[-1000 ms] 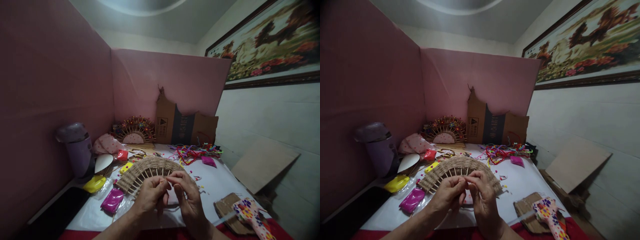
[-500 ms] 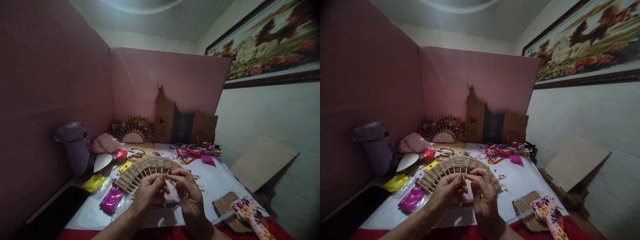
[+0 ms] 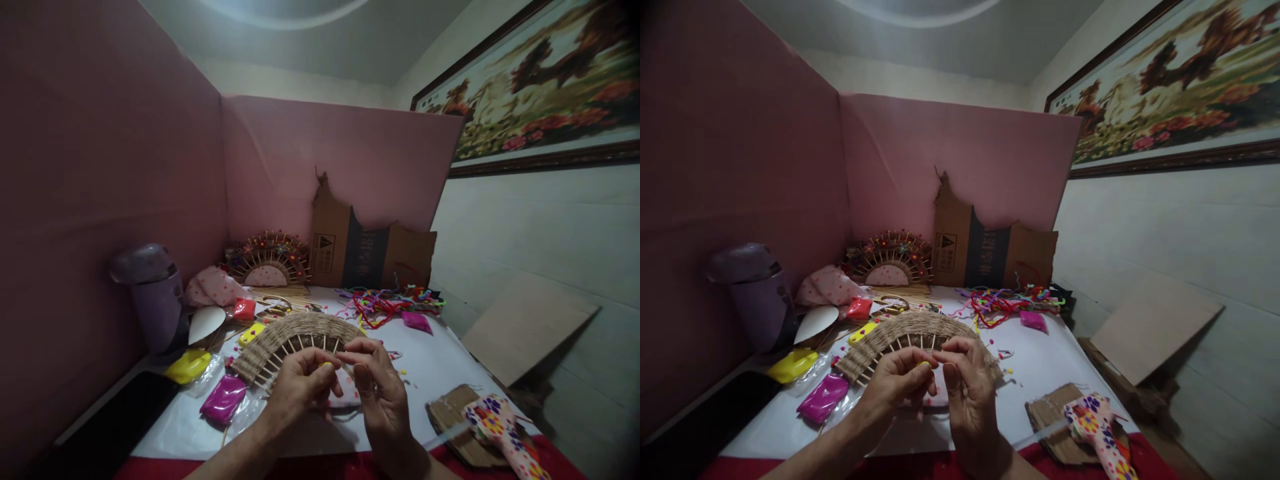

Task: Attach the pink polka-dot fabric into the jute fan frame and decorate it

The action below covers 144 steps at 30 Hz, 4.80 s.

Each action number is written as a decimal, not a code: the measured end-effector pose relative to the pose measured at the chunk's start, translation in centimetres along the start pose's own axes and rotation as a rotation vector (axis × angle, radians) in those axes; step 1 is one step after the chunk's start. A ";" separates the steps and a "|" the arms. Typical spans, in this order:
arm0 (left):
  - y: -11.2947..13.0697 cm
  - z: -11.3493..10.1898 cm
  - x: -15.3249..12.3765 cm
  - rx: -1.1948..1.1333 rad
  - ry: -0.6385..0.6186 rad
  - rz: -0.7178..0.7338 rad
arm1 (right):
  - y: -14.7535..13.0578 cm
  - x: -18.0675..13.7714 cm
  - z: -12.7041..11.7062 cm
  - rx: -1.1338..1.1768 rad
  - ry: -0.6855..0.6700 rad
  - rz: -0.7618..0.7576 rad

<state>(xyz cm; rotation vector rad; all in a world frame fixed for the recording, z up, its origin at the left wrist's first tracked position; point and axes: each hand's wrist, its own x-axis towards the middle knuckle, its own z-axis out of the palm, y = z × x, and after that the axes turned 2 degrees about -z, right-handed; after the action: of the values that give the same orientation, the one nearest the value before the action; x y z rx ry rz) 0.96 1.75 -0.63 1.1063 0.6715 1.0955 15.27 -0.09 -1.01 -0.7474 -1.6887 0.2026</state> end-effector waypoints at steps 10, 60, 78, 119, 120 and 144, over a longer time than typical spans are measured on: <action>-0.2 0.4 0.0 0.060 0.020 -0.080 | 0.1 0.0 0.2 0.003 0.001 0.001; 0.1 0.6 -0.1 -0.011 0.193 -0.024 | -0.1 0.0 0.2 -0.029 -0.005 -0.004; 0.3 1.0 -0.5 0.124 0.236 0.054 | -0.1 0.0 0.0 -0.030 -0.010 -0.002; -0.2 0.7 -0.3 0.127 0.121 0.020 | -0.1 0.0 0.0 0.038 0.005 -0.029; -0.1 0.8 -0.4 0.104 0.105 0.030 | -0.1 0.0 0.0 0.034 0.007 -0.028; -0.2 0.7 -0.5 0.172 0.191 0.050 | -0.3 0.2 0.0 0.007 -0.006 -0.022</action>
<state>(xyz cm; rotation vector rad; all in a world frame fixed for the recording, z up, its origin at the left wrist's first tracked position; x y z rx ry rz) 1.49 1.04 -0.62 1.1790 0.9066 1.2141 15.15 -0.23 -0.72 -0.7235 -1.7005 0.1949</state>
